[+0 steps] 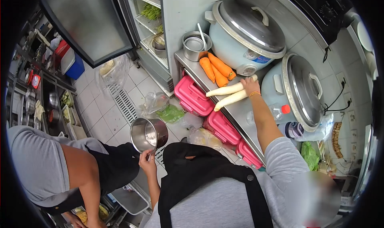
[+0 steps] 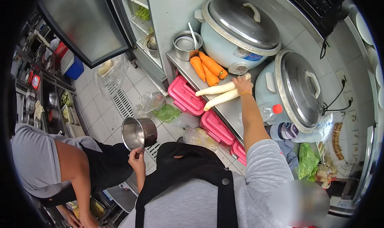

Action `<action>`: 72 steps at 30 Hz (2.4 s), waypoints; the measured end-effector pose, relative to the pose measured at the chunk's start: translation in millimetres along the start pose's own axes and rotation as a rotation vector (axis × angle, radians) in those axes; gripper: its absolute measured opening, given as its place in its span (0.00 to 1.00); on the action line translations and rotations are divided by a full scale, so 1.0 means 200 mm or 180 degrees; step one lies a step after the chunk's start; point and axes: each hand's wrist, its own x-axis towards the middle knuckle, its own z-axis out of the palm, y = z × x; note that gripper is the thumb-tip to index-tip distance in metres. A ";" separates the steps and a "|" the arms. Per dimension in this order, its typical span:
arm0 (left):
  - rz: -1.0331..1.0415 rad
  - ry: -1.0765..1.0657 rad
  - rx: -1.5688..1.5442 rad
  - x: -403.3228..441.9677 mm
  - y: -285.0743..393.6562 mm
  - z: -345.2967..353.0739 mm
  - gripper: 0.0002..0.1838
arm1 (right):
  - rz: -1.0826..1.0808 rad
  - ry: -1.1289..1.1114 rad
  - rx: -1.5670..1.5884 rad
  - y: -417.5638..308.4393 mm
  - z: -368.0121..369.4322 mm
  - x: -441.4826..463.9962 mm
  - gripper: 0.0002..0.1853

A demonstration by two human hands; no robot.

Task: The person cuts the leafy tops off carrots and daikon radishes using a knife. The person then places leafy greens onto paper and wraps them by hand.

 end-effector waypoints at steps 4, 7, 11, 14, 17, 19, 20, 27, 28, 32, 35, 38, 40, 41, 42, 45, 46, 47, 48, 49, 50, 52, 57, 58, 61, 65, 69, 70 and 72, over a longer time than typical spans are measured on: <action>0.0073 -0.0228 -0.0020 0.02 -0.01 0.00 0.09 | 0.1733 0.0141 -0.0424 -0.04 0.12 0.02 0.22; 0.0300 -0.0683 0.0056 0.10 0.07 0.01 0.09 | 0.1501 0.0863 -0.0007 -0.23 -0.04 -0.09 0.24; 0.0879 -0.1814 0.0567 0.24 0.32 0.09 0.09 | 0.0930 0.1100 0.1622 -0.57 -0.41 -0.50 0.25; 0.1171 -0.2677 0.0863 0.29 0.49 0.25 0.12 | 0.0982 -0.0534 0.4052 -0.72 -0.54 -0.79 0.29; 0.1974 -0.3539 0.0943 0.23 0.70 0.45 0.12 | 0.1390 -0.1983 0.5438 -0.80 -0.52 -1.04 0.27; 0.2363 -0.3895 0.0964 0.17 0.78 0.61 0.14 | 0.1881 -0.1722 0.5879 -0.84 -0.37 -1.17 0.21; 0.2679 -0.4132 0.0985 0.13 0.81 0.68 0.16 | 0.2189 -0.1463 0.5984 -0.80 -0.33 -1.27 0.21; 0.2456 -0.4557 -0.0086 -0.19 0.96 1.12 0.26 | 0.4118 -0.1039 0.5576 -0.28 -0.17 -2.06 0.19; 0.2502 -0.4641 -0.0086 -0.22 0.99 1.17 0.26 | 0.4521 -0.1022 0.5462 -0.23 -0.15 -2.15 0.19; 0.2886 -0.4881 -0.0216 -0.37 1.09 1.25 0.21 | 0.5767 0.0538 0.5611 -0.19 0.03 -2.30 0.20; 0.2649 -0.5381 -0.0271 -0.45 1.10 1.26 0.21 | 0.5813 0.0990 0.6013 -0.19 0.32 -2.25 0.26; 0.2410 -0.5690 -0.0097 -0.48 1.04 1.25 0.22 | 0.5152 0.1501 0.7338 -0.23 0.27 -2.17 0.38; 0.2543 -0.5675 0.0007 -0.48 0.97 1.27 0.22 | 0.5182 0.1361 0.7298 -0.27 0.24 -2.22 0.40; 0.2446 -0.5759 0.0034 -0.48 0.92 1.28 0.22 | 0.5140 0.1081 0.7283 -0.30 0.23 -2.26 0.42; 0.2341 -0.5844 0.0067 -0.48 0.87 1.29 0.22 | 0.5241 0.1215 0.7280 -0.34 0.23 -2.32 0.42; 0.1993 -0.6190 0.0274 -0.54 0.72 1.30 0.20 | 0.5529 0.1214 0.7183 -0.52 0.28 -2.58 0.42; 0.1972 -0.6337 0.0304 -0.59 0.71 1.29 0.20 | 0.5819 0.1123 0.7128 -0.57 0.31 -2.68 0.41; 0.2007 -0.6396 0.0297 -0.64 0.70 1.28 0.20 | 0.6090 0.1015 0.7068 -0.61 0.34 -2.77 0.41; 0.2044 -0.6563 0.0517 -0.70 0.73 1.26 0.19 | 0.6135 0.1074 0.7046 -0.64 0.37 -2.86 0.41; 0.2074 -0.6709 0.0731 -0.77 0.74 1.25 0.19 | 0.6309 0.1036 0.7033 -0.66 0.41 -2.95 0.40; 0.2089 -0.6725 0.0707 -0.85 0.73 1.24 0.19 | 0.6472 0.0980 0.7019 -0.67 0.45 -3.03 0.39; 0.2168 -0.6980 0.0787 -1.04 0.72 1.26 0.18 | 0.6514 0.0931 0.6976 -0.66 0.53 -3.17 0.37; 0.1896 -0.7051 0.0658 -1.69 0.71 1.38 0.18 | 0.6450 0.0546 0.6468 -0.69 0.82 -3.50 0.29; 0.1895 -0.7053 0.0709 -1.84 0.74 1.39 0.18 | 0.6426 0.0372 0.6378 -0.72 0.84 -3.55 0.29; 0.2499 -0.7064 0.0228 -2.22 0.86 1.48 0.19 | 0.6264 0.0037 0.6415 -0.79 0.84 -3.68 0.29; 0.3312 -0.7102 0.0081 -2.58 1.11 1.67 0.18 | 0.5888 0.0160 0.6645 -0.68 0.83 -3.77 0.29; 0.4471 -0.6125 -0.0197 -2.84 1.34 2.04 0.16 | 0.5366 0.0871 0.6148 -0.42 0.97 -3.81 0.29; 0.4776 -0.5721 -0.0263 -2.90 1.37 2.16 0.16 | 0.5214 0.1086 0.5933 -0.35 1.03 -3.81 0.28; 0.4944 -0.4850 -0.0121 -3.03 1.44 2.35 0.15 | 0.5160 0.1176 0.6086 -0.17 0.98 -3.83 0.25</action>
